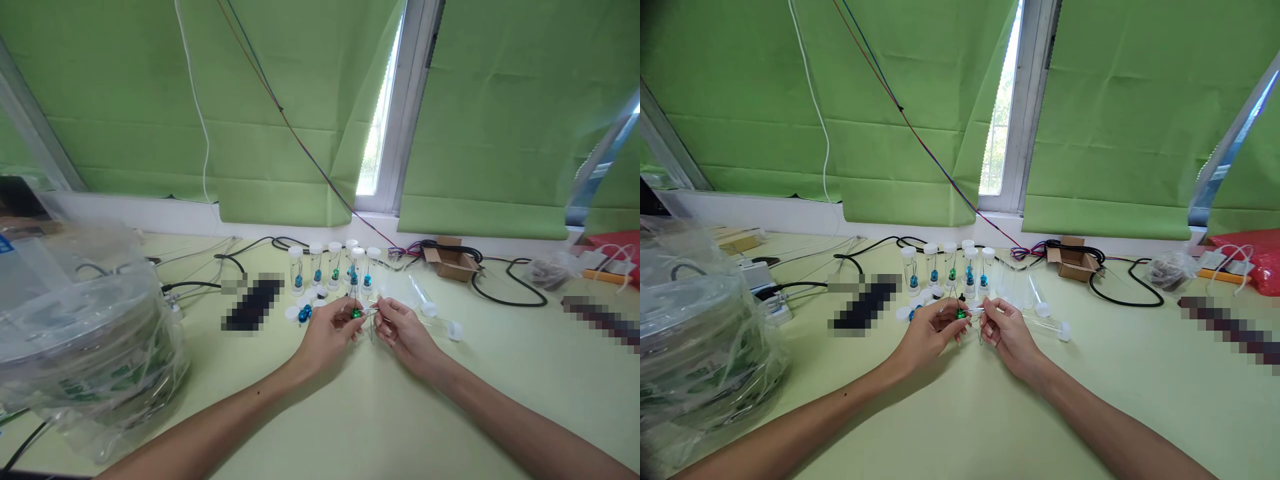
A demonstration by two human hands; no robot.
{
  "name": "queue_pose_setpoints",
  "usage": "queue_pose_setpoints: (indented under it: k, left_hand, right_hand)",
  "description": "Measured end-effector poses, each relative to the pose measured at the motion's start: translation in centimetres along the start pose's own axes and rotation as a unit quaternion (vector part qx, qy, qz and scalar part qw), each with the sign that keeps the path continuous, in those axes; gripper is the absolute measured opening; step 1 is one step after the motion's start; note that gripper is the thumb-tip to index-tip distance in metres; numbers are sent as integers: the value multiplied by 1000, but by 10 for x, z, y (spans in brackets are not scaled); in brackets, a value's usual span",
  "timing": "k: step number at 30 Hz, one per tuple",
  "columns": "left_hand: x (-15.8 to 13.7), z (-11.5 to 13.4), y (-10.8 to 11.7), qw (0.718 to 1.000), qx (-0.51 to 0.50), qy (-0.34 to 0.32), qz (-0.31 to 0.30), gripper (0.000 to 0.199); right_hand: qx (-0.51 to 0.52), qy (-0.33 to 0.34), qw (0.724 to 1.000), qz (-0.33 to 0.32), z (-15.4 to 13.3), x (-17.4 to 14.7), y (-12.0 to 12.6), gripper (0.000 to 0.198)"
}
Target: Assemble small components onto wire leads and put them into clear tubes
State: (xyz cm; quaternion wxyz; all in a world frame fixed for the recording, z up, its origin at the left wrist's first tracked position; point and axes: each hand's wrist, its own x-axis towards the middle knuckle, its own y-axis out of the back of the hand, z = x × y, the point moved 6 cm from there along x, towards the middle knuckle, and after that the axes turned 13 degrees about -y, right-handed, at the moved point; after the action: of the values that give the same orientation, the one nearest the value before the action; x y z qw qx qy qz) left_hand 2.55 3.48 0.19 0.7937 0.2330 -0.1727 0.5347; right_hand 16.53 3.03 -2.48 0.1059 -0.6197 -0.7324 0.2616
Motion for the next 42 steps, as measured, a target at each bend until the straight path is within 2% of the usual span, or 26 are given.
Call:
queue_pose_setpoints:
  k: [8, 28, 42]
  left_hand:
    - [0, -1, 0, 999, 31, -21, -8, 17]
    - [0, 2, 1, 998, 53, -15, -9, 15]
    - [1, 2, 2, 999, 47, -18, -3, 15]
  right_hand:
    - [-17, 0, 1000, 18, 2, 2, 1, 38]
    - [-74, 41, 995, 46, -1, 1, 3, 48]
    - [-110, 71, 990, 59, -6, -3, 0, 39]
